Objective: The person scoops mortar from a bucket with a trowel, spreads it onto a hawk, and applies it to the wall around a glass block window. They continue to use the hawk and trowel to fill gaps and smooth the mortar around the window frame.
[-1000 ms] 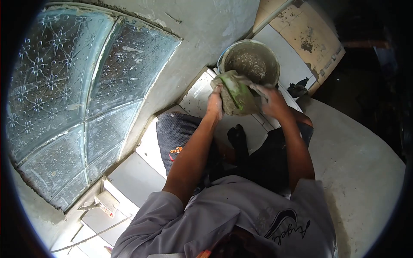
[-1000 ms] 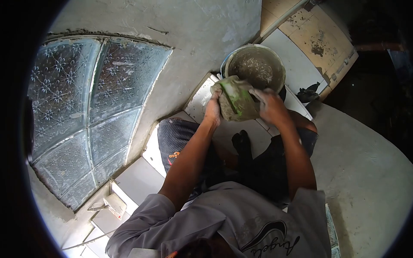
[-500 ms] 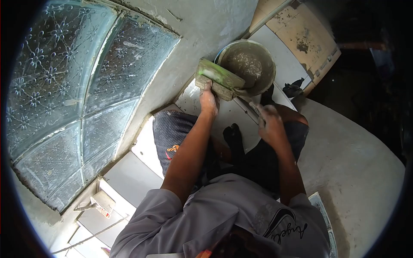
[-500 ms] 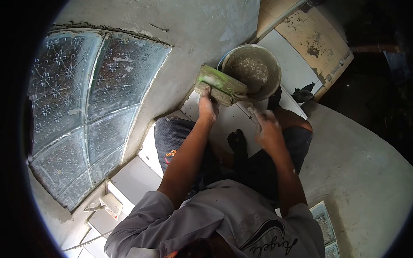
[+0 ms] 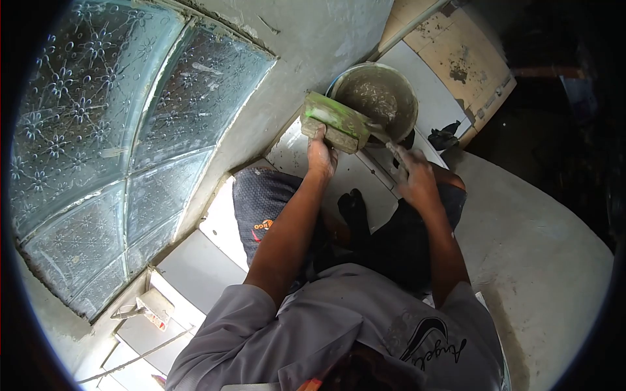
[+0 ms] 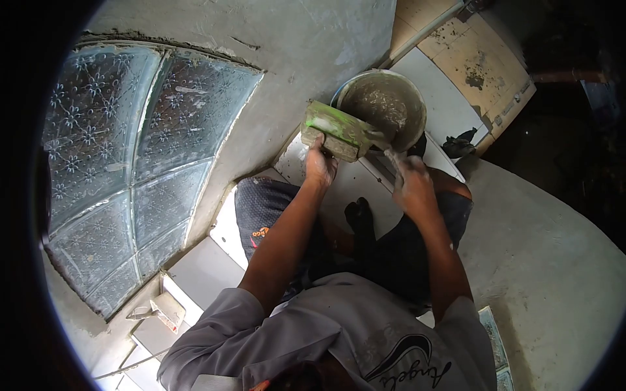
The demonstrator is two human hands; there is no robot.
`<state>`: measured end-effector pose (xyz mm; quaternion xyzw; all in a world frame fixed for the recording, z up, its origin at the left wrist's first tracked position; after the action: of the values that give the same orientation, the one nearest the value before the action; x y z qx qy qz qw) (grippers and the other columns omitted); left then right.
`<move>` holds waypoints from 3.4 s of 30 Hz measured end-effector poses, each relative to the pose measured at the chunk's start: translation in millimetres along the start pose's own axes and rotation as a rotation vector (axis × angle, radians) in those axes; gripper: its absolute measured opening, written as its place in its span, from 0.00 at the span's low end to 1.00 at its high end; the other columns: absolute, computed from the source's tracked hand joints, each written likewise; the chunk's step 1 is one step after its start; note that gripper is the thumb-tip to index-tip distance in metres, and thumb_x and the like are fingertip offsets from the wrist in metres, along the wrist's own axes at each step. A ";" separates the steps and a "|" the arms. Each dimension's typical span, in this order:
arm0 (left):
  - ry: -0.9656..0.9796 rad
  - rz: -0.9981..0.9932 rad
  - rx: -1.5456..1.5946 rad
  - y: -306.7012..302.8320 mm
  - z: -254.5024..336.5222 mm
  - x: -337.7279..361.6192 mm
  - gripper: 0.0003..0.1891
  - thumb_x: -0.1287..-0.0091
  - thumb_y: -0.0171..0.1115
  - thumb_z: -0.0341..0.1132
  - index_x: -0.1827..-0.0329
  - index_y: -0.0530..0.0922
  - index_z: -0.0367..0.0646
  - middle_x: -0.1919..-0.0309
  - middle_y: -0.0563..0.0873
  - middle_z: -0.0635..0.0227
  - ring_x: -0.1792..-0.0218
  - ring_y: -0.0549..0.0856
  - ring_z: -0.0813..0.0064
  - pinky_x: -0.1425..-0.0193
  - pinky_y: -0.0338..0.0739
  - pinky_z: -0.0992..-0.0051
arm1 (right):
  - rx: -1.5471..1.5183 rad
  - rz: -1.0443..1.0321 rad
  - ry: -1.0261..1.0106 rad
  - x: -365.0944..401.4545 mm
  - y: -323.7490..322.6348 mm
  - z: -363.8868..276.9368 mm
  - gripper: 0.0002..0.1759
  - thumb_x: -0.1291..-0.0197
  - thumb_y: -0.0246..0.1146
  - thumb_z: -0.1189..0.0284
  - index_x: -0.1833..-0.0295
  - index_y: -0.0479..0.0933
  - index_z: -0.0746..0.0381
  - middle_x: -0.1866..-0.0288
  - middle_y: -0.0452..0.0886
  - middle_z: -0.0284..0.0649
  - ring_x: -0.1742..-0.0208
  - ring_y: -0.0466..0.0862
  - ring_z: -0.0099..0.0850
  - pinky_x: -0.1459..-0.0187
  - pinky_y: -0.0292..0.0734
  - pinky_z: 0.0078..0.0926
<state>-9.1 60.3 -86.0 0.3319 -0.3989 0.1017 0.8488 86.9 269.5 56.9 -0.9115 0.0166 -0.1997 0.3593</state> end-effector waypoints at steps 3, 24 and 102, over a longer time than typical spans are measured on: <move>-0.004 -0.003 -0.024 3.8 -5.5 2.1 0.25 0.21 0.54 0.39 0.26 0.63 0.38 0.29 0.72 0.56 0.30 0.75 0.57 0.25 0.73 0.53 | 0.090 0.072 -0.114 20.1 22.1 -5.4 0.32 0.43 0.59 0.81 0.29 0.74 0.61 0.49 0.77 0.57 0.44 0.80 0.58 0.42 0.78 0.49; -0.368 -0.281 0.072 35.7 -14.0 17.6 0.26 0.22 0.48 0.46 0.28 0.70 0.39 0.36 0.81 0.54 0.36 0.81 0.54 0.29 0.74 0.50 | -1.440 -0.232 0.637 -43.1 -2.6 119.8 0.19 0.29 0.56 0.68 0.37 0.77 0.65 0.65 0.83 0.46 0.82 0.71 0.23 0.79 0.64 0.21; -0.086 0.038 -0.069 -7.3 -11.3 -25.5 0.31 0.21 0.53 0.51 0.26 0.66 0.35 0.37 0.80 0.52 0.39 0.83 0.56 0.34 0.80 0.57 | 0.331 -0.075 0.112 21.0 -34.0 14.2 0.28 0.39 0.62 0.80 0.34 0.81 0.47 0.45 0.84 0.46 0.41 0.82 0.48 0.39 0.78 0.41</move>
<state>-15.9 64.3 -113.8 0.2990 -0.4446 0.0895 0.8396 107.6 300.3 77.4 -0.8272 -0.0307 -0.2635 0.4953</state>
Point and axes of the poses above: each hand's wrist, its own x-axis away from the middle knuckle, its own y-axis out of the palm, z = x × y, the point moved 7 cm from there along -x, towards the middle knuckle
